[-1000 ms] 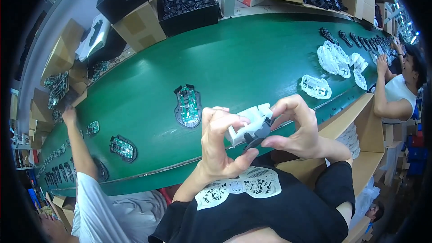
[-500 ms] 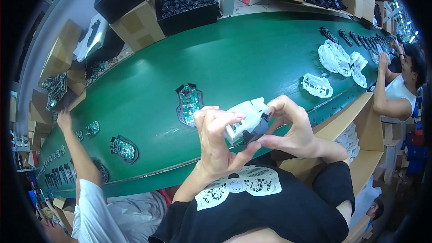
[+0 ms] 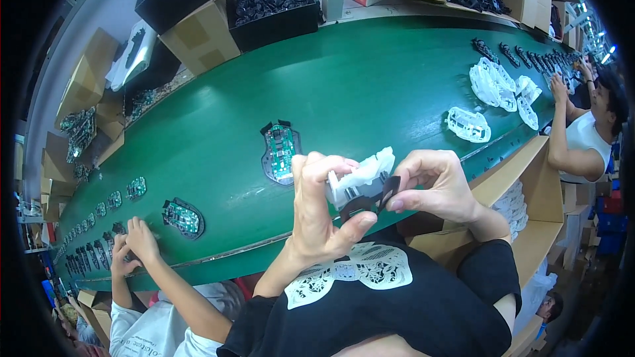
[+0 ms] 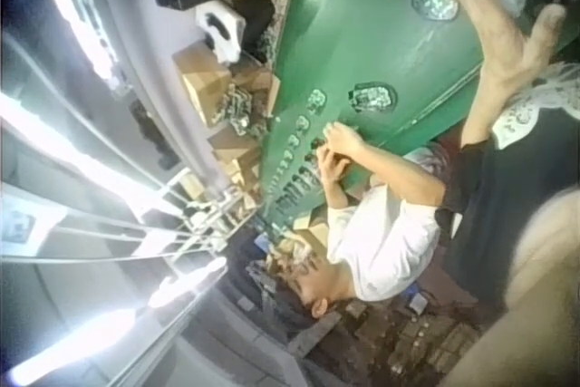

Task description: The person unpacks mouse components from a box, snaps plastic casing pieces together, and installs scroll wheels onto computer mouse circuit boards along an assembly line.

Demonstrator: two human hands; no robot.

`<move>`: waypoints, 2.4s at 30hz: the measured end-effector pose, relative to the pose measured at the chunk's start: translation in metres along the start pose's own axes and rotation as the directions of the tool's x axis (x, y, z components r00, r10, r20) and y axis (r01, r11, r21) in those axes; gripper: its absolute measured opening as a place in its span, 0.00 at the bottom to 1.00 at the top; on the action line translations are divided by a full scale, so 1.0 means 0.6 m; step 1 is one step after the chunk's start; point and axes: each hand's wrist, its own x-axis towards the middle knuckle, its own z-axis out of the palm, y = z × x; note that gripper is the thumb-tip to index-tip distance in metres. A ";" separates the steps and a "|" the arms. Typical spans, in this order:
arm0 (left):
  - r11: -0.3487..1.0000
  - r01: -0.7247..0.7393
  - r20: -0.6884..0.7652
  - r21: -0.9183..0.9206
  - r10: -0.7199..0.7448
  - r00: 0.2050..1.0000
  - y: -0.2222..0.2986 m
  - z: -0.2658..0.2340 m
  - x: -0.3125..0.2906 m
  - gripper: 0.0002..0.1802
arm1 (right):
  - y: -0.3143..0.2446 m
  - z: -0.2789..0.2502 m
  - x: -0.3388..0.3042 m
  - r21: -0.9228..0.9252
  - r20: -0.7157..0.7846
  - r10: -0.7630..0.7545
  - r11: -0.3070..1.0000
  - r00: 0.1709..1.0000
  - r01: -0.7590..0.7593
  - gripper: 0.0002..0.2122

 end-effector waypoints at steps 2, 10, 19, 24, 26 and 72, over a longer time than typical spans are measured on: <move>0.999 0.023 -0.021 -0.031 -0.024 0.999 0.001 0.003 -0.003 0.35 | 0.002 0.000 -0.001 0.062 -0.031 0.047 0.997 0.998 -0.045 0.09; 0.995 -0.100 0.029 -0.021 0.100 0.995 -0.001 -0.002 -0.003 0.35 | -0.004 -0.002 -0.010 0.046 -0.002 -0.031 0.998 1.000 0.031 0.09; 0.987 -0.136 -0.032 -0.081 0.134 0.990 0.002 -0.005 -0.008 0.29 | -0.002 0.013 -0.017 -0.026 -0.034 -0.055 0.998 0.998 0.055 0.09; 0.992 -0.081 -0.013 -0.094 0.080 0.997 0.009 -0.005 -0.007 0.23 | 0.002 0.003 -0.020 -0.677 0.085 -0.521 0.595 0.850 0.432 0.19; 0.984 -0.025 -0.012 -0.177 0.023 1.000 0.013 0.000 -0.001 0.22 | -0.012 0.002 -0.008 -0.727 0.085 -0.609 0.504 0.789 0.467 0.22; 0.883 0.364 0.233 -0.295 -0.303 0.924 -0.011 -0.033 -0.036 0.42 | 0.043 0.003 0.029 -0.637 0.181 -0.484 0.606 0.856 0.477 0.40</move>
